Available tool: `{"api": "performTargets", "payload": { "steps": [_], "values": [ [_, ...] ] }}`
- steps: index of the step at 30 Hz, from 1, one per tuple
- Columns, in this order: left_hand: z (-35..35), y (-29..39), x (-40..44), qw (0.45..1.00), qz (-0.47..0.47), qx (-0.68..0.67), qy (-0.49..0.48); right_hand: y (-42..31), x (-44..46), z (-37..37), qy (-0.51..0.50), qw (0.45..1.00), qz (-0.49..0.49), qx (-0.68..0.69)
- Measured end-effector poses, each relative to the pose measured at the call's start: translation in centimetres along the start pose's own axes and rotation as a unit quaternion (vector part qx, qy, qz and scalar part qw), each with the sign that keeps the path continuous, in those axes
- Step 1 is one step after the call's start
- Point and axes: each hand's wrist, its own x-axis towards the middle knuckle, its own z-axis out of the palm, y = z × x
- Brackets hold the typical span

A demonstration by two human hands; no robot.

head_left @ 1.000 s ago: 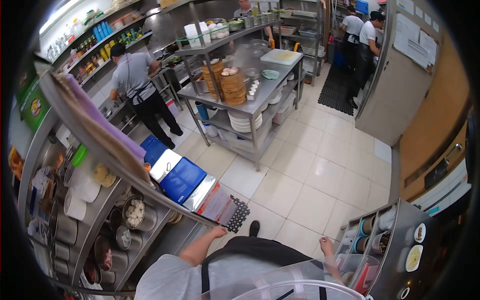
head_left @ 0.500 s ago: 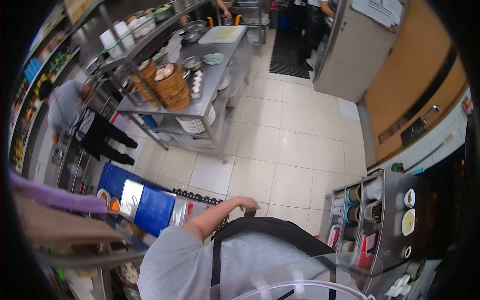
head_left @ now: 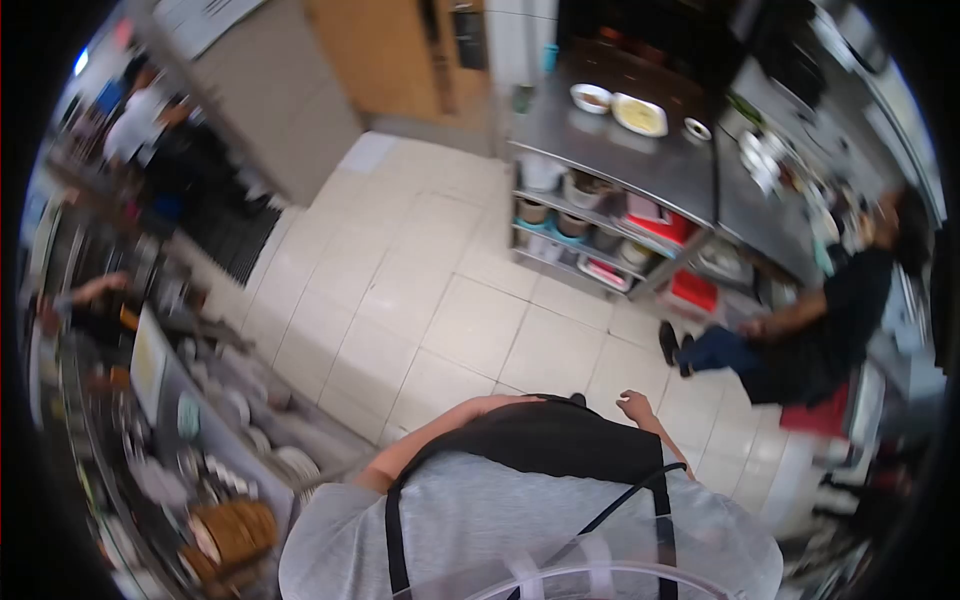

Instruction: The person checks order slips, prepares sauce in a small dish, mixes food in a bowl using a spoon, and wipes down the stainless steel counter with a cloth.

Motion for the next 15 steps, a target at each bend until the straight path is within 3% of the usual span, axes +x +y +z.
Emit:
{"api": "performTargets", "payload": {
  "steps": [4, 6, 8, 10, 12, 14, 15],
  "values": [
    [-2.9, -4.2, 2.5, 0.982, -0.107, 0.111, -0.110, 5.5, -8.7, 3.2, 0.028, 0.996, 0.080, 0.022],
    [-5.0, -7.2, 4.5, 0.938, -0.180, 0.246, -0.167, 8.0, -12.8, 4.7, 0.034, 0.985, 0.159, 0.054],
    [-7.1, -10.6, 8.0, 0.824, -0.258, 0.462, -0.202, 9.5, -16.3, 6.0, 0.023, 0.972, 0.219, 0.082],
    [-8.6, -13.8, 12.1, 0.590, -0.325, 0.712, -0.199, 11.4, -19.1, 7.3, 0.016, 0.967, 0.239, 0.085],
    [-9.7, -15.4, 16.2, 0.385, -0.350, 0.842, -0.142, 12.1, -21.1, 6.9, 0.020, 0.958, 0.265, 0.110],
    [-10.5, -15.9, 19.8, 0.394, -0.318, 0.861, -0.050, 13.7, -21.9, 6.3, 0.026, 0.948, 0.287, 0.133],
    [-10.4, -15.9, 22.0, 0.387, -0.313, 0.865, -0.052, 15.2, -22.0, 6.5, 0.058, 0.947, 0.281, 0.148]
  ]
}}
